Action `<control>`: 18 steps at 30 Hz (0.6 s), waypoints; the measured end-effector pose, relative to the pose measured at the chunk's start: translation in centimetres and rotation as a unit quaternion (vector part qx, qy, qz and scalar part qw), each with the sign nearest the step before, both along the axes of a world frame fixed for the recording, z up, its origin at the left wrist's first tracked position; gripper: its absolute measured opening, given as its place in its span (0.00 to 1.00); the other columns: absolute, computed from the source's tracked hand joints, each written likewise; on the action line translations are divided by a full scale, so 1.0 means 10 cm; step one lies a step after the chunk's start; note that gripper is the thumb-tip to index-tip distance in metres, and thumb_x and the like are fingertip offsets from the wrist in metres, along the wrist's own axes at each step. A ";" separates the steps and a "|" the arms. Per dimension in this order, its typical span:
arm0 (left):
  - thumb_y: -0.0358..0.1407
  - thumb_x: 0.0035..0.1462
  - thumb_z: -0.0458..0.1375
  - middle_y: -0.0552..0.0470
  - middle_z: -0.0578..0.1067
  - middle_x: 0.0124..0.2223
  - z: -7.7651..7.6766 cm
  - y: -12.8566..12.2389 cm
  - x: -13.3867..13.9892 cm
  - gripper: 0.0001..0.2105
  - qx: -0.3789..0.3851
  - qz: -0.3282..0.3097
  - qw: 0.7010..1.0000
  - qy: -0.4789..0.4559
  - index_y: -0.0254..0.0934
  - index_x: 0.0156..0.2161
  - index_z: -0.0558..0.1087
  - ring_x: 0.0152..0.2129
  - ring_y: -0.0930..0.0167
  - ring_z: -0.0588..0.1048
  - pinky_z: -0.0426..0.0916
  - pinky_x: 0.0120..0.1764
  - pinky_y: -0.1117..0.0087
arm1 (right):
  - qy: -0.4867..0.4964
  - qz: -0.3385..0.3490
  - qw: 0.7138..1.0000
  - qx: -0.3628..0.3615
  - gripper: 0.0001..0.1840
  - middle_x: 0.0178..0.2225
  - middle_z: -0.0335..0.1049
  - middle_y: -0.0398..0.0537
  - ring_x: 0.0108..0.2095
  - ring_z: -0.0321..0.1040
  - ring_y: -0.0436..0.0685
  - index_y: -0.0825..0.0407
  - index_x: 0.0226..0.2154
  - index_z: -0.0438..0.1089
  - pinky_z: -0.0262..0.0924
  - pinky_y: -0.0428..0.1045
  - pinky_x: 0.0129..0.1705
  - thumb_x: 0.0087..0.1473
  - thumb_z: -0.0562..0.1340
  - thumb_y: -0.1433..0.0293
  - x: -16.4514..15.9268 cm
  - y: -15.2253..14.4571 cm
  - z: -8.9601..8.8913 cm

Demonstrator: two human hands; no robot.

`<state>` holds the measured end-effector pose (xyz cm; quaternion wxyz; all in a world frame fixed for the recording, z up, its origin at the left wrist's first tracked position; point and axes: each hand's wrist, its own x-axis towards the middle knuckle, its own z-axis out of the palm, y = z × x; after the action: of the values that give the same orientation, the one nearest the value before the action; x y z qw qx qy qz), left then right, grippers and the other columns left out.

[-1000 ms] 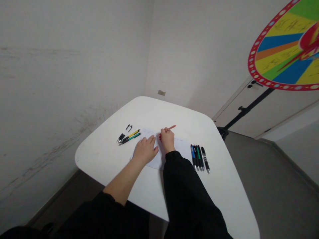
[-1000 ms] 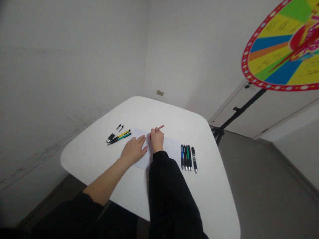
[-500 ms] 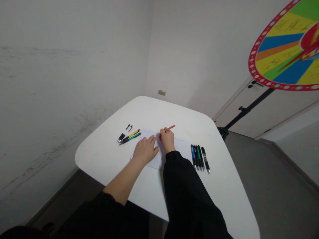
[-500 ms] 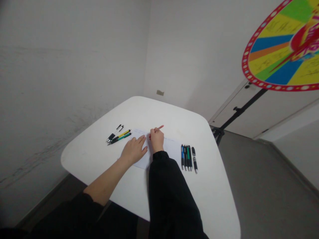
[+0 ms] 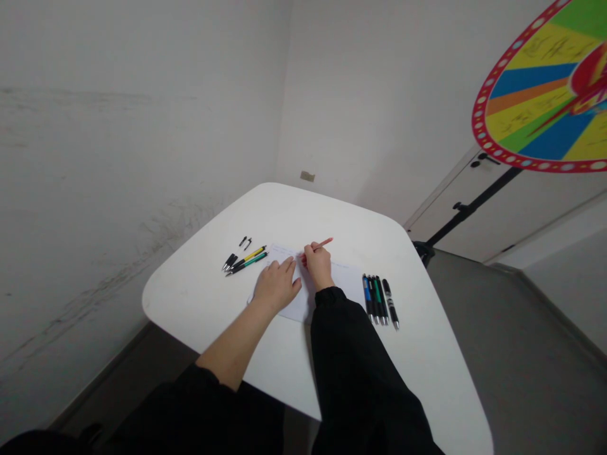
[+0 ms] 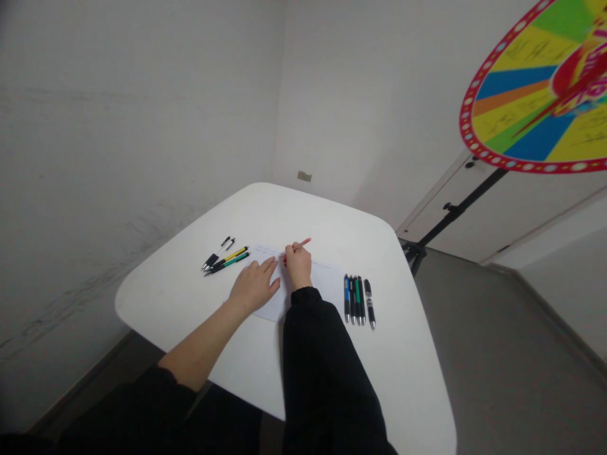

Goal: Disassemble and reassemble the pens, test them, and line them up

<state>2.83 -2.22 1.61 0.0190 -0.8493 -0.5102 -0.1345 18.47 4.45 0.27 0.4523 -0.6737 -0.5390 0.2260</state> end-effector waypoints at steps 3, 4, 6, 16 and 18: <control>0.44 0.69 0.51 0.47 0.67 0.69 0.01 -0.01 0.00 0.25 0.002 0.002 1.000 0.003 0.39 0.67 0.66 0.53 0.56 0.72 0.69 0.53 0.55 | 0.030 -0.002 1.000 0.006 0.15 0.19 0.70 0.41 0.22 0.68 0.54 0.47 0.22 0.63 0.63 0.47 0.32 0.60 0.54 0.66 -0.01 -0.02 0.02; 0.44 0.69 0.51 0.48 0.68 0.69 0.01 -0.01 0.00 0.25 0.002 0.003 1.000 0.004 0.39 0.67 0.66 0.53 0.56 0.72 0.69 0.53 0.55 | 0.040 -0.003 0.999 0.009 0.15 0.19 0.70 0.41 0.22 0.68 0.54 0.47 0.22 0.63 0.62 0.47 0.32 0.60 0.54 0.66 -0.01 -0.02 0.03; 0.44 0.69 0.51 0.48 0.68 0.69 0.02 -0.01 0.00 0.25 0.002 0.003 1.000 0.004 0.39 0.67 0.66 0.54 0.56 0.72 0.69 0.53 0.55 | 0.063 -0.008 0.998 0.018 0.15 0.19 0.70 0.41 0.23 0.68 0.54 0.47 0.22 0.63 0.62 0.48 0.32 0.59 0.55 0.66 0.00 -0.04 0.05; 0.44 0.69 0.52 0.49 0.67 0.69 -0.02 0.01 0.00 0.25 0.004 0.001 1.000 -0.003 0.39 0.67 0.66 0.54 0.56 0.72 0.68 0.54 0.55 | 0.113 -0.046 0.987 0.102 0.18 0.17 0.62 0.37 0.24 0.65 0.53 0.46 0.23 0.59 0.58 0.48 0.33 0.61 0.56 0.59 0.00 -0.13 0.08; 0.44 0.69 0.52 0.49 0.67 0.70 -0.03 0.01 0.00 0.25 0.004 0.000 1.000 -0.003 0.40 0.67 0.67 0.54 0.55 0.72 0.68 0.53 0.55 | 0.137 -0.043 0.983 0.111 0.15 0.18 0.61 0.35 0.22 0.64 0.52 0.48 0.28 0.62 0.59 0.48 0.31 0.61 0.59 0.56 -0.01 -0.17 0.07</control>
<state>2.78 -2.07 1.31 0.0207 -0.8490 -0.5093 -0.1393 18.33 2.70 0.99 0.6031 -0.6046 -0.4641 0.2351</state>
